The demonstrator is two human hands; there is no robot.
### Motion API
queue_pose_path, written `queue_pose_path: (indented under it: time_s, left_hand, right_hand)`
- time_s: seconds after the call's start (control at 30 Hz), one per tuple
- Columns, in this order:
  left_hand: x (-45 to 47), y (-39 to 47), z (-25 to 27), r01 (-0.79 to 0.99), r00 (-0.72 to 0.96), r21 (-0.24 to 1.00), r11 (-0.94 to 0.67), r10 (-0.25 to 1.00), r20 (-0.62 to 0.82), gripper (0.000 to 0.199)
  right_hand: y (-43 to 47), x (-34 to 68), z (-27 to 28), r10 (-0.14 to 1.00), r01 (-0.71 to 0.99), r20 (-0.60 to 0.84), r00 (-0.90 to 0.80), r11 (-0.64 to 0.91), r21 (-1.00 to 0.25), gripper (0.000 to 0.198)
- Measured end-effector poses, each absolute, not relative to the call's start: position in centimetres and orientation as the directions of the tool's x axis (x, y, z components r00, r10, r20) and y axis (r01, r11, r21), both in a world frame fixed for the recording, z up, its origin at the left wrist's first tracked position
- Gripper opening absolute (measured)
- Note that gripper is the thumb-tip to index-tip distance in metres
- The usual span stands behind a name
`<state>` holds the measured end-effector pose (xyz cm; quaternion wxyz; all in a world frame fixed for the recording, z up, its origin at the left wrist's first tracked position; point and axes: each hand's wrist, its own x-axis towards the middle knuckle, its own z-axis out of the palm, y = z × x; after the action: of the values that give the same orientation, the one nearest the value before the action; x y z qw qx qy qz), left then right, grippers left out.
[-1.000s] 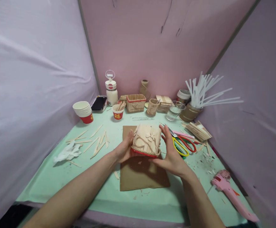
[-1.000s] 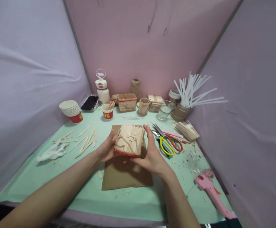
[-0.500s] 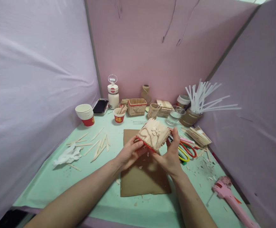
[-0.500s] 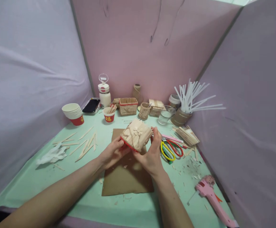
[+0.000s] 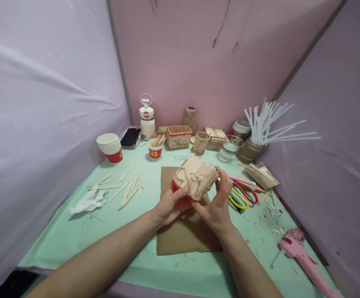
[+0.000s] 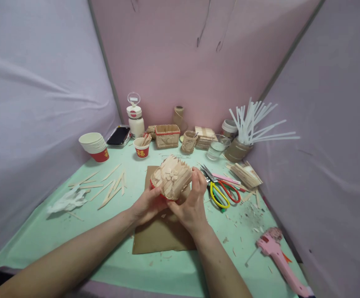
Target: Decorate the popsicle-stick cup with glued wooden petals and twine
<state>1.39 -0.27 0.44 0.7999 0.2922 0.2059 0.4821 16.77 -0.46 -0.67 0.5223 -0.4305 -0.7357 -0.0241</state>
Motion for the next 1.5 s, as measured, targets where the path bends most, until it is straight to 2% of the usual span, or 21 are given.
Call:
queue_pose_path:
  time_s: [0.17, 0.23, 0.33, 0.43, 0.5, 0.6, 0.7, 0.8, 0.9, 0.97, 1.03, 1.1, 1.2, 1.37, 1.5]
  left_hand:
    - [1.3, 0.0, 0.5, -0.665, 0.385, 0.675, 0.321, 0.921, -0.058, 0.065]
    - [1.1, 0.3, 0.5, -0.675, 0.355, 0.677, 0.293, 0.934, -0.051, 0.069]
    - [0.9, 0.4, 0.7, -0.676, 0.346, 0.682, 0.277, 0.937, -0.037, 0.076]
    - [0.9, 0.4, 0.8, -0.654, 0.363, 0.698, 0.29, 0.931, -0.045, 0.077]
    - [1.0, 0.3, 0.8, -0.644, 0.361, 0.707, 0.294, 0.931, -0.058, 0.079]
    - [1.1, 0.2, 0.8, -0.63, 0.342, 0.719, 0.294, 0.936, -0.084, 0.082]
    - [1.1, 0.3, 0.5, -0.598, 0.281, 0.772, 0.216, 0.958, -0.05, 0.084]
    - [1.1, 0.4, -0.1, -0.507, 0.148, 0.862, 0.027, 0.987, 0.056, 0.089]
    - [1.0, 0.5, -0.3, -0.408, 0.08, 0.91, -0.073, 0.99, 0.116, 0.09]
    - [1.0, 0.5, -0.3, -0.373, 0.078, 0.924, -0.091, 0.989, 0.128, 0.09]
    - [1.0, 0.4, -0.3, -0.345, 0.079, 0.934, -0.096, 0.988, 0.131, 0.091]
    - [1.1, 0.4, -0.3, -0.337, 0.069, 0.937, -0.097, 0.989, 0.127, 0.09]
    - [1.0, 0.4, -0.4, -0.35, 0.04, 0.932, -0.1, 0.992, 0.121, 0.092]
    - [0.9, 0.6, -0.4, -0.344, 0.009, 0.934, -0.095, 0.994, 0.104, 0.092]
    - [0.8, 0.6, -0.2, -0.325, 0.026, 0.941, -0.088, 0.994, 0.102, 0.091]
  right_hand:
    - [-1.0, 17.4, 0.6, 0.611, 0.677, 0.777, -0.151, 0.636, -0.369, 0.112]
    - [-1.3, 18.0, 1.2, 0.586, 0.691, 0.788, -0.187, 0.649, -0.318, 0.095]
    - [-1.5, 18.6, 1.7, 0.499, 0.725, 0.824, -0.268, 0.667, -0.168, 0.055]
    - [-1.3, 18.8, 1.9, 0.427, 0.723, 0.825, -0.369, 0.69, -0.034, 0.039]
    - [-1.1, 18.7, 2.2, 0.405, 0.705, 0.824, -0.397, 0.709, -0.008, 0.03]
    - [-1.1, 18.5, 3.3, 0.432, 0.678, 0.827, -0.359, 0.73, -0.088, 0.022]
    - [-1.3, 18.4, 5.1, 0.575, 0.628, 0.773, -0.269, 0.713, -0.311, 0.015]
    - [-1.3, 18.2, 6.6, 0.735, 0.639, 0.669, -0.113, 0.569, -0.517, 0.006]
    - [-0.8, 18.0, 7.2, 0.802, 0.633, 0.595, 0.045, 0.438, -0.638, 0.008]
    - [-0.3, 18.0, 7.2, 0.789, 0.643, 0.607, 0.092, 0.419, -0.642, 0.01]
    - [0.2, 18.2, 7.1, 0.751, 0.686, 0.653, 0.093, 0.427, -0.589, 0.011]
    - [0.6, 18.6, 6.9, 0.73, 0.728, 0.681, 0.056, 0.437, -0.528, 0.012]
    - [1.0, 19.5, 6.9, 0.759, 0.742, 0.651, -0.029, 0.453, -0.495, 0.02]
    - [1.4, 20.6, 8.2, 0.817, 0.704, 0.558, -0.144, 0.481, -0.522, 0.013]
    - [1.9, 20.3, 9.2, 0.821, 0.68, 0.565, -0.085, 0.462, -0.569, 0.012]
